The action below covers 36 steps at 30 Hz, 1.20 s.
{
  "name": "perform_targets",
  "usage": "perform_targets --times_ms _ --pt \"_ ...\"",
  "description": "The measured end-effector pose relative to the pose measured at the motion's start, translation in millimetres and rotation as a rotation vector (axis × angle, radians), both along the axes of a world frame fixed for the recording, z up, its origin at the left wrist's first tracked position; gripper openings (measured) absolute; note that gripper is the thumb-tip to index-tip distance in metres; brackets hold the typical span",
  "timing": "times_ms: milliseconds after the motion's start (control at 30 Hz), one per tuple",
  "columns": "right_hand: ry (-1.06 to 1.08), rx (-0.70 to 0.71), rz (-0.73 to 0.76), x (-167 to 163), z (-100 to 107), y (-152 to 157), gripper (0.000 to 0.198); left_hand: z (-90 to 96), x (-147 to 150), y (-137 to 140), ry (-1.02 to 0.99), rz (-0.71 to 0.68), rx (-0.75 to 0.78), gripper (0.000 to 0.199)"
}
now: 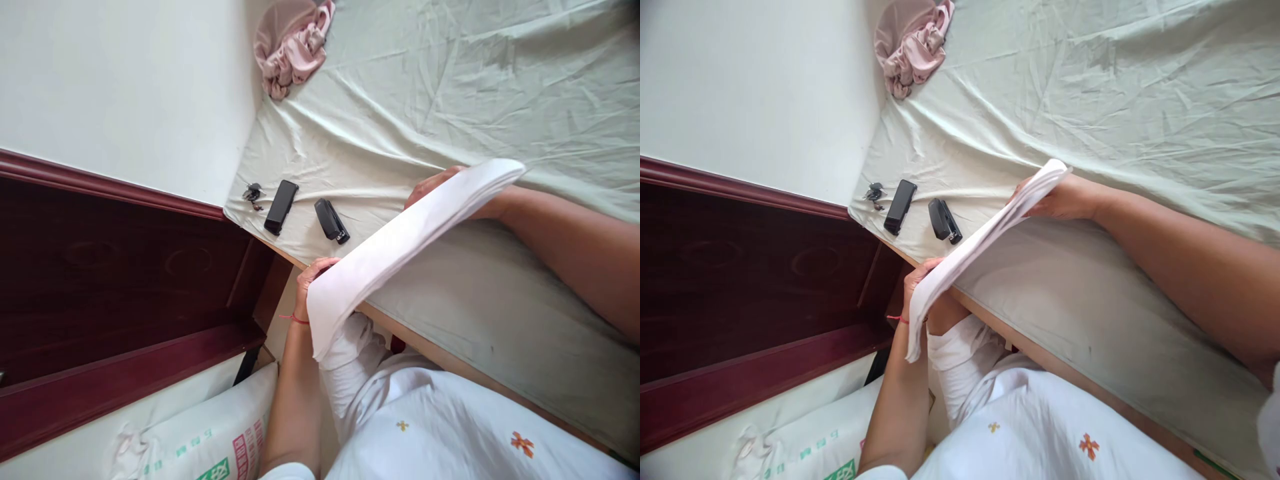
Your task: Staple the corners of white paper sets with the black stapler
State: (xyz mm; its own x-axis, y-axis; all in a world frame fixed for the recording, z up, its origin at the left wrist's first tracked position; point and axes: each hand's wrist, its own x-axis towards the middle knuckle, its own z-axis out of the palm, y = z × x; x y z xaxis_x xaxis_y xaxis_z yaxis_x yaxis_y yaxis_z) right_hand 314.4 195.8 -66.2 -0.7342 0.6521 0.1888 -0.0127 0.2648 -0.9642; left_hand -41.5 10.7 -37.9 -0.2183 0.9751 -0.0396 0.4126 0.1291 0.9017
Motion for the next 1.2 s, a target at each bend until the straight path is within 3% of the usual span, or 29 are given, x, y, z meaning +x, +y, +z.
perform_targets --times_ms 133,233,333,467,567,700,867,1033,1200 --pt "-0.019 -0.184 -0.041 1 -4 -4 0.048 -6.4 0 -5 -0.006 0.01 0.029 0.032" --pt "-0.073 -0.312 -0.136 0 4 -11 0.053 -16.1 -2 -16 0.055 0.191 0.086 0.042" --pt "-0.074 -0.385 -0.118 -1 10 -14 0.057 -20.7 3 -22 -0.01 0.318 0.142 0.057" --pt "-0.018 -0.465 -0.059 -1 12 -14 0.051 -10.5 12 -21 -0.08 0.35 0.139 0.073" --pt "0.145 -0.53 -0.092 -3 11 -12 0.047 5.4 7 -23 -0.072 0.356 0.049 0.086" --pt "0.347 -0.613 -0.218 -2 11 -5 0.045 31.0 -14 -34 -0.031 0.222 -0.202 0.084" --pt "0.198 -0.631 -0.053 2 13 -5 0.054 61.6 -24 -31 -0.021 -0.093 -0.52 0.064" --pt "0.016 -0.482 0.119 4 18 -10 0.065 72.1 -5 3 -0.022 -0.33 -0.529 0.04" --pt "-0.133 -0.436 0.27 13 29 -9 0.056 72.7 17 44 0.032 -0.444 -0.486 0.031"
